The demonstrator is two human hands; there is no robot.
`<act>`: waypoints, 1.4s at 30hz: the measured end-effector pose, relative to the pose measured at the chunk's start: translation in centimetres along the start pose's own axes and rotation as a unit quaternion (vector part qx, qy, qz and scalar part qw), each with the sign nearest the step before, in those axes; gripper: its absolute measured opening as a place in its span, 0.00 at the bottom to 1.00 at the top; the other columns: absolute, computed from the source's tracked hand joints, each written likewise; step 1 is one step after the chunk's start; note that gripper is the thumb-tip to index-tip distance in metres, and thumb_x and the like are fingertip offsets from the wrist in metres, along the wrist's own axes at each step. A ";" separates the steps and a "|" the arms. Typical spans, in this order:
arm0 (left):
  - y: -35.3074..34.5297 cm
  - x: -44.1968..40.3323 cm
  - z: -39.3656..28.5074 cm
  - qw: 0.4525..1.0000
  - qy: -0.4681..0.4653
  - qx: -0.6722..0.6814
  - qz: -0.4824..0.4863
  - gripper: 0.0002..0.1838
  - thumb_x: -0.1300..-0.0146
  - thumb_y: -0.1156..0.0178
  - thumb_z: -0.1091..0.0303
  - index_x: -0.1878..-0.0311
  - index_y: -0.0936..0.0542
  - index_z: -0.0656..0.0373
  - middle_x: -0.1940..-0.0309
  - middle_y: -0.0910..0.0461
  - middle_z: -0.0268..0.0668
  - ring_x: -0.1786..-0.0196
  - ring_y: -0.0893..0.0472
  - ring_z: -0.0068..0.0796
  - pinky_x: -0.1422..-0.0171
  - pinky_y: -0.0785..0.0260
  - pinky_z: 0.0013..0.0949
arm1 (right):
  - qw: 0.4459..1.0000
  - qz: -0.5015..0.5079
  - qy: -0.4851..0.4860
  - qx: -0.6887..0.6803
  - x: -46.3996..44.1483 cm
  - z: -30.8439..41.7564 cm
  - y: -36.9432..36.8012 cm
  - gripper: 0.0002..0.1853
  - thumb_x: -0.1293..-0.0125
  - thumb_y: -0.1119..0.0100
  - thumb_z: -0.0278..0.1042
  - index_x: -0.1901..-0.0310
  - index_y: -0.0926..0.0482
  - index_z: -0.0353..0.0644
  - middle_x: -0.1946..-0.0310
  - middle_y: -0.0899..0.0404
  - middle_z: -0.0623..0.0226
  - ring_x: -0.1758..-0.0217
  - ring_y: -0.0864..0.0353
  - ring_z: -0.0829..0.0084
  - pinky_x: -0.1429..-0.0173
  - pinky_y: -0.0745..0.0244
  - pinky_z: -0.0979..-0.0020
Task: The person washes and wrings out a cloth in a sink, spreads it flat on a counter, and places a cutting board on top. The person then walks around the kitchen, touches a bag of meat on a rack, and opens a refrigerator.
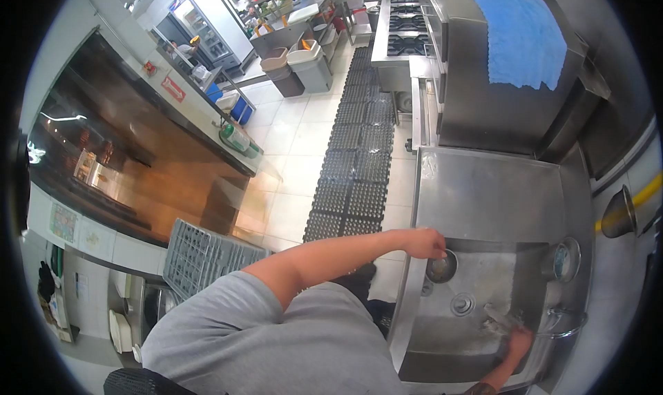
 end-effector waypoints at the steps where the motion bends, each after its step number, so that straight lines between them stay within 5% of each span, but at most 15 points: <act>1: 0.0 -0.3 0.4 1.000 -0.011 -0.004 0.023 0.20 0.33 0.42 0.53 0.54 0.17 0.63 0.58 0.16 0.47 0.51 0.17 0.46 0.46 0.27 0.42 | 0.997 0.027 -0.039 0.062 1.1 3.1 2.2 0.25 0.37 0.40 0.54 0.56 0.17 0.36 0.52 0.20 0.42 0.55 0.20 0.43 0.45 0.28 0.49; 10: -0.5 -2.9 -1.3 0.998 -0.057 -0.017 0.036 0.20 0.33 0.43 0.53 0.56 0.17 0.62 0.57 0.16 0.47 0.51 0.19 0.48 0.46 0.28 0.43 | 0.997 -0.078 -0.001 0.023 3.3 1.3 3.6 0.22 0.38 0.37 0.46 0.53 0.18 0.32 0.55 0.19 0.43 0.50 0.20 0.44 0.45 0.27 0.50; 14: -1.7 -6.1 -2.1 0.994 -0.081 -0.009 0.078 0.20 0.33 0.43 0.52 0.56 0.17 0.63 0.58 0.17 0.47 0.51 0.18 0.48 0.46 0.28 0.43 | 0.993 -0.083 -0.075 0.041 5.0 4.9 7.4 0.19 0.37 0.37 0.41 0.54 0.18 0.32 0.57 0.18 0.44 0.52 0.20 0.43 0.46 0.27 0.50; 16: -2.6 -7.3 -2.8 0.991 -0.117 -0.002 0.072 0.20 0.33 0.43 0.52 0.58 0.17 0.63 0.59 0.17 0.47 0.52 0.18 0.48 0.47 0.28 0.43 | 0.988 -0.151 -0.040 -0.009 5.9 5.6 8.0 0.16 0.37 0.37 0.37 0.56 0.18 0.32 0.62 0.18 0.45 0.57 0.20 0.44 0.50 0.27 0.54; 21: -6.2 -11.2 -4.8 0.979 -0.168 -0.006 0.116 0.20 0.35 0.42 0.51 0.59 0.18 0.62 0.61 0.17 0.47 0.53 0.18 0.48 0.47 0.28 0.44 | 0.985 -0.105 -0.113 -0.083 7.0 10.7 12.4 0.14 0.39 0.37 0.35 0.64 0.21 0.29 0.73 0.24 0.42 0.70 0.27 0.49 0.61 0.31 0.58; 29: -8.0 -14.8 -5.3 0.954 -0.249 -0.029 0.167 0.22 0.38 0.44 0.50 0.70 0.19 0.65 0.63 0.19 0.53 0.57 0.20 0.54 0.51 0.28 0.49 | 0.976 -0.103 -0.179 -0.062 7.4 6.8 9.6 0.26 0.33 0.42 0.46 0.44 0.23 0.29 0.51 0.19 0.40 0.44 0.21 0.47 0.38 0.29 0.57; 30: -9.1 -15.4 -5.3 0.950 -0.278 -0.007 0.143 0.20 0.39 0.42 0.52 0.69 0.19 0.63 0.64 0.18 0.52 0.57 0.20 0.54 0.51 0.28 0.50 | 0.947 -0.037 -0.285 -0.143 7.2 9.9 11.9 0.28 0.33 0.42 0.47 0.41 0.25 0.29 0.50 0.20 0.42 0.45 0.20 0.48 0.38 0.29 0.57; 31: -9.0 -15.6 -6.6 0.949 -0.262 -0.021 0.173 0.18 0.39 0.40 0.55 0.60 0.20 0.62 0.60 0.18 0.49 0.54 0.19 0.50 0.48 0.28 0.47 | 0.977 -0.191 -0.093 0.021 7.5 1.8 4.8 0.30 0.33 0.40 0.47 0.40 0.26 0.28 0.54 0.19 0.45 0.52 0.18 0.50 0.44 0.25 0.55; 32: -9.2 -16.0 -8.6 0.948 -0.245 -0.042 0.197 0.19 0.38 0.37 0.58 0.51 0.20 0.61 0.55 0.17 0.47 0.51 0.18 0.47 0.45 0.27 0.44 | 0.887 -0.094 -0.358 -0.277 7.2 12.8 12.3 0.30 0.33 0.40 0.46 0.40 0.27 0.27 0.54 0.18 0.45 0.50 0.18 0.49 0.42 0.26 0.57; 33: -10.7 -16.4 -10.7 0.939 -0.265 -0.037 0.214 0.19 0.38 0.37 0.58 0.51 0.20 0.61 0.55 0.17 0.47 0.51 0.18 0.47 0.45 0.27 0.44 | 0.847 -0.085 -0.411 -0.327 6.7 14.2 12.9 0.28 0.31 0.42 0.44 0.40 0.28 0.25 0.50 0.19 0.42 0.46 0.19 0.47 0.39 0.27 0.57; 35: -12.8 -17.1 -13.5 0.950 -0.256 -0.021 0.178 0.25 0.40 0.35 0.59 0.42 0.25 0.61 0.50 0.19 0.47 0.47 0.20 0.47 0.42 0.28 0.44 | 0.910 -0.149 -0.302 -0.240 6.7 11.8 10.1 0.29 0.29 0.46 0.46 0.41 0.28 0.25 0.51 0.20 0.39 0.48 0.20 0.43 0.42 0.27 0.54; 36: -16.6 -18.0 -13.7 0.932 -0.359 0.022 0.039 0.28 0.42 0.33 0.61 0.40 0.28 0.61 0.46 0.21 0.48 0.45 0.21 0.47 0.42 0.29 0.44 | 0.935 -0.176 -0.250 -0.181 6.9 11.2 9.4 0.29 0.28 0.48 0.48 0.42 0.27 0.24 0.52 0.20 0.38 0.50 0.20 0.42 0.43 0.27 0.53; 39: -19.5 -17.1 -19.5 0.908 -0.408 0.091 0.004 0.28 0.43 0.33 0.65 0.39 0.28 0.61 0.44 0.22 0.48 0.43 0.22 0.48 0.42 0.28 0.44 | 0.952 -0.119 -0.233 -0.158 7.4 17.3 13.9 0.27 0.26 0.54 0.52 0.52 0.23 0.29 0.58 0.21 0.36 0.51 0.20 0.41 0.48 0.28 0.51; 40: -22.9 -19.1 -19.2 0.905 -0.413 0.097 0.016 0.28 0.43 0.33 0.65 0.39 0.28 0.61 0.44 0.22 0.48 0.43 0.22 0.48 0.42 0.28 0.44 | 0.949 -0.121 -0.246 -0.154 7.6 18.3 14.8 0.27 0.26 0.54 0.52 0.52 0.23 0.29 0.58 0.21 0.36 0.51 0.20 0.41 0.48 0.28 0.51; 42: -29.5 -22.7 -17.6 0.850 -0.300 0.373 0.221 0.26 0.46 0.33 0.69 0.42 0.26 0.60 0.47 0.21 0.48 0.45 0.20 0.47 0.44 0.27 0.42 | 0.932 -0.143 -0.231 -0.238 8.6 19.6 16.0 0.25 0.25 0.54 0.51 0.60 0.23 0.32 0.65 0.22 0.38 0.57 0.20 0.42 0.53 0.28 0.53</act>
Point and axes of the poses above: each hand's wrist, its own x-axis away from the middle knuckle, its own y-axis out of the back of the hand, z = x × y, the point moved 1 cm from there along -x, towards the middle knuckle
